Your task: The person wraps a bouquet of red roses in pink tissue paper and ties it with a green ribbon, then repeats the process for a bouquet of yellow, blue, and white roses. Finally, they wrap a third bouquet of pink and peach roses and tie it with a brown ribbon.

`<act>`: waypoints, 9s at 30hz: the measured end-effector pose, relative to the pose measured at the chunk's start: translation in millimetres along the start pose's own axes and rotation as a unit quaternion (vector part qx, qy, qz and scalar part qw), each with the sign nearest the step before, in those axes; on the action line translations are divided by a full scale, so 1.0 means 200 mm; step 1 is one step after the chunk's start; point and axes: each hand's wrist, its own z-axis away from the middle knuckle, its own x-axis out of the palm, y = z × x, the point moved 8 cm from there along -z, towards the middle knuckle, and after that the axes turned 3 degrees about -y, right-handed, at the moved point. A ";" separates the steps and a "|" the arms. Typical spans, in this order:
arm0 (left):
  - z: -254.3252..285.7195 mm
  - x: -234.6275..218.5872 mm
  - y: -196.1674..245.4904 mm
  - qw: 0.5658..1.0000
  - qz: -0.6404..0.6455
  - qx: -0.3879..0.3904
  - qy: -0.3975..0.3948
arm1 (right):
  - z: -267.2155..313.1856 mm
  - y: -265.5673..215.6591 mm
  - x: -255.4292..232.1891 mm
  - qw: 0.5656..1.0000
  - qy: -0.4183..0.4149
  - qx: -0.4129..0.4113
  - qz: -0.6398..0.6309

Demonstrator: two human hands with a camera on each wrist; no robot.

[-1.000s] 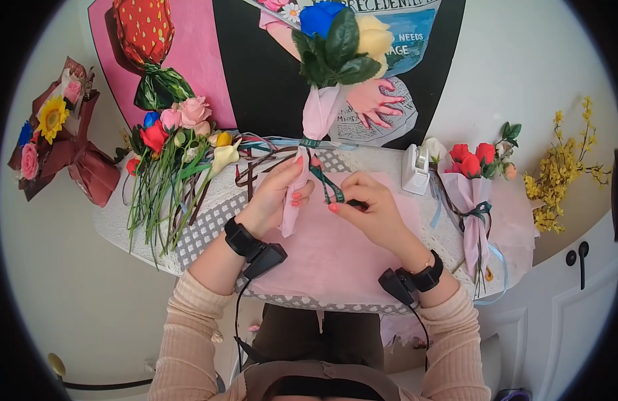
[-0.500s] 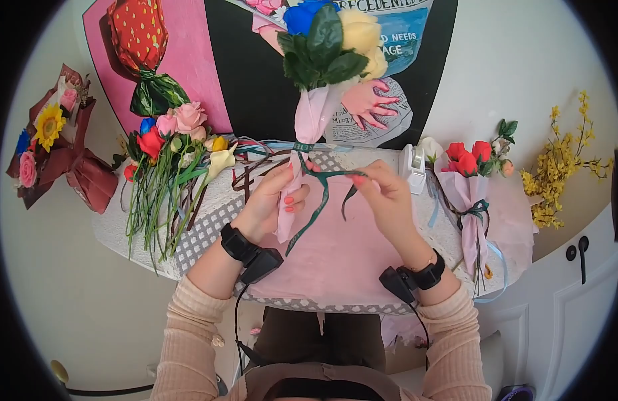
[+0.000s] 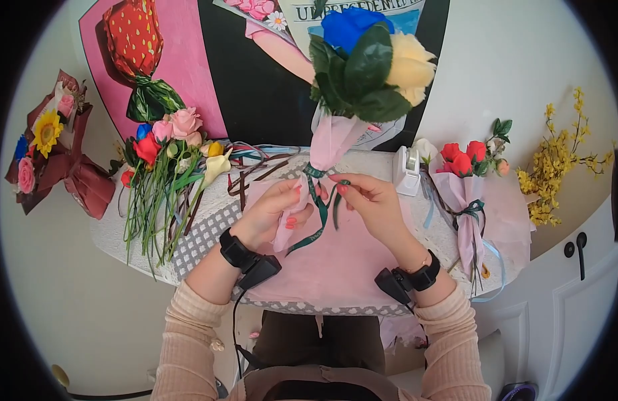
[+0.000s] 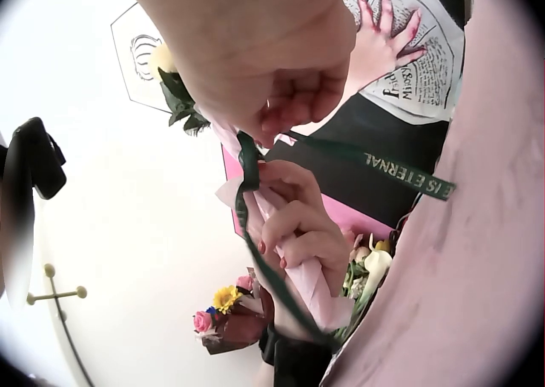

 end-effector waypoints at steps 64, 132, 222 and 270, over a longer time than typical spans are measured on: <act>-0.01 -0.05 -0.06 0.999 -0.024 -0.021 0.039 | -0.01 0.10 0.11 0.963 -0.123 0.121 -0.205; 0.51 0.31 -0.25 0.930 -0.244 0.160 0.225 | 0.56 0.02 0.41 0.936 -0.119 0.228 -0.242; 0.37 0.59 -0.12 0.860 -0.508 -0.023 0.029 | 0.52 0.00 -0.12 0.983 0.043 0.179 -0.021; 1.09 -0.83 0.79 0.419 -0.787 -0.132 0.433 | 0.66 -0.25 0.12 0.921 -0.188 -0.096 0.328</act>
